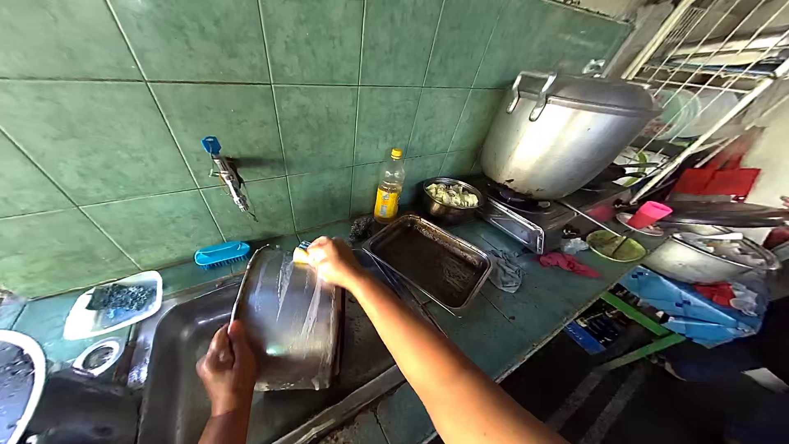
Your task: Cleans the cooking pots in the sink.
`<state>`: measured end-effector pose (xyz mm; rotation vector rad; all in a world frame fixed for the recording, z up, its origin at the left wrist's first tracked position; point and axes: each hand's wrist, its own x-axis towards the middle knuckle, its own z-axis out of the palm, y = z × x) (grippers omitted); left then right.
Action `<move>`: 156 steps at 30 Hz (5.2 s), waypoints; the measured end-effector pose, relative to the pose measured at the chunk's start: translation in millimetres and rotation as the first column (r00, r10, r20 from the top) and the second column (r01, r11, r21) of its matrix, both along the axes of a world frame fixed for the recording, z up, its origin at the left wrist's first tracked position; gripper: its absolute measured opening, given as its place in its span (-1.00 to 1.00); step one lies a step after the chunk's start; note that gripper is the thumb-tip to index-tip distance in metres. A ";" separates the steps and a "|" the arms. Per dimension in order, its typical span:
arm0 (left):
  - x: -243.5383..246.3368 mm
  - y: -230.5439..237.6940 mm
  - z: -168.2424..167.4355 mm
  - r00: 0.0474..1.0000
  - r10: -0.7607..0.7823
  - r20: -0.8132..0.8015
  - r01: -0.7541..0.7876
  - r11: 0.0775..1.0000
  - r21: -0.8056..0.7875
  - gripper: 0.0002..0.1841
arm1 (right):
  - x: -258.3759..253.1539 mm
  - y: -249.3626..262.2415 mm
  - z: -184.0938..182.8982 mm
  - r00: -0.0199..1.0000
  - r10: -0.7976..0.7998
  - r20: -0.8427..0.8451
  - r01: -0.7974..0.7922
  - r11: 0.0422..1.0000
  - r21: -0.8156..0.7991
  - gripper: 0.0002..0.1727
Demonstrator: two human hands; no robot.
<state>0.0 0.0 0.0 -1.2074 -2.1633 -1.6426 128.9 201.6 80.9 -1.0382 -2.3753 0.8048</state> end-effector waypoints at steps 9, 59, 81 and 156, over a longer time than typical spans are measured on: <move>-1.3 20.9 70.1 0.969 0.084 0.233 0.026 0.901 -0.434 -0.53 | -40.5 -54.1 25.7 0.961 -0.064 0.270 0.032 0.992 0.121 -0.78; -0.3 50.8 93.9 0.962 0.145 0.231 0.009 0.831 -0.556 -0.43 | -55.9 -38.1 15.3 0.925 0.365 -0.105 -0.328 0.908 0.260 -0.79; 13.6 16.2 43.5 0.975 0.160 0.155 -0.101 0.939 -0.329 -0.45 | -32.2 -68.4 17.2 0.989 0.070 0.127 -0.101 0.961 0.259 -0.80; -35.5 29.7 77.9 0.946 0.194 0.260 -0.052 0.882 -0.469 -0.25 | -47.7 -111.3 19.1 0.943 0.298 0.148 -0.331 0.889 0.317 -0.72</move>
